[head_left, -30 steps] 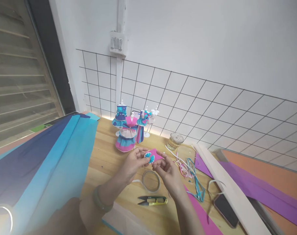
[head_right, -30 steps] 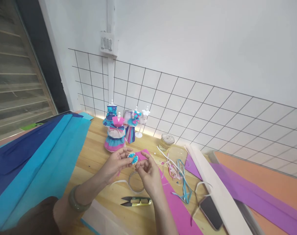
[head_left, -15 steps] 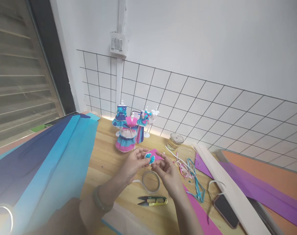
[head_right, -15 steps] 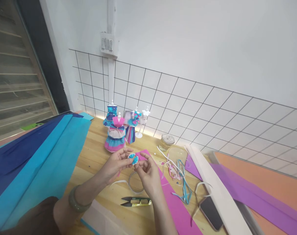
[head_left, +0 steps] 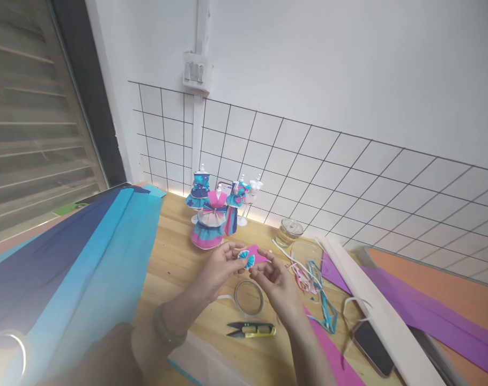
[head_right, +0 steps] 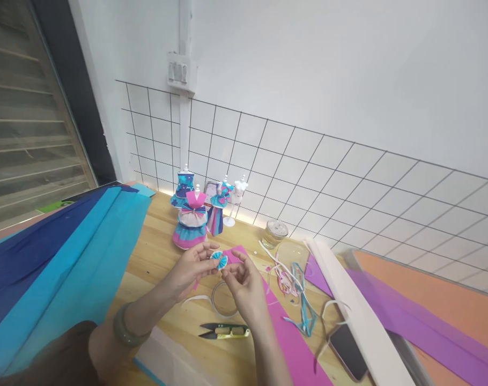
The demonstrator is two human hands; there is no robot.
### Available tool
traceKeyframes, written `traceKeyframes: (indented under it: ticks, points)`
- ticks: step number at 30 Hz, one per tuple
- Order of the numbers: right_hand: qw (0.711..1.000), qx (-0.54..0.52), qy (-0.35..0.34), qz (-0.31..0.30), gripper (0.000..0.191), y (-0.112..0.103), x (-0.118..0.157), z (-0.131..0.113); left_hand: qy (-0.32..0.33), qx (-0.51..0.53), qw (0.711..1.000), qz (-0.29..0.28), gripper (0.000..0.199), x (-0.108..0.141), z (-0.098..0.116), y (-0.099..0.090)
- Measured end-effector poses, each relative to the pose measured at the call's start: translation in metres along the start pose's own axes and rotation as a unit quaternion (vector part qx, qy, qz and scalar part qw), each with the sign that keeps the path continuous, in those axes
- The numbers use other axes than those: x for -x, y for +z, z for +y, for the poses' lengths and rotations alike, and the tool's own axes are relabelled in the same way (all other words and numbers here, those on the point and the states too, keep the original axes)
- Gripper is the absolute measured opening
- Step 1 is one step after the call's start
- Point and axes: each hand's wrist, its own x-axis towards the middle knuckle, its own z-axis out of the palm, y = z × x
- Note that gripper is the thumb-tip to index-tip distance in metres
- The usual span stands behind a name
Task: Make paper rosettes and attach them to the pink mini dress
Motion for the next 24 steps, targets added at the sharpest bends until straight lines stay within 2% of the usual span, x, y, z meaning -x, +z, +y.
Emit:
traceKeyframes:
  ticks: [10, 18, 24]
  points:
    - [0.999, 0.028, -0.023, 0.011, 0.040, -0.0030, -0.0020, 0.0069, -0.006, 0.008, 1.000, 0.010, 0.035, 0.0015, 0.0027, 0.0009]
    - [1.000, -0.002, -0.005, 0.008, 0.047, -0.0005, -0.0021, 0.0043, 0.002, -0.013, 1.000, 0.006, 0.035, 0.0004, -0.0003, 0.0004]
    - [1.000, 0.013, -0.024, 0.012, 0.038, -0.0027, -0.0031, 0.0080, 0.002, -0.012, 1.000, 0.006, 0.034, 0.0011, 0.0004, 0.0017]
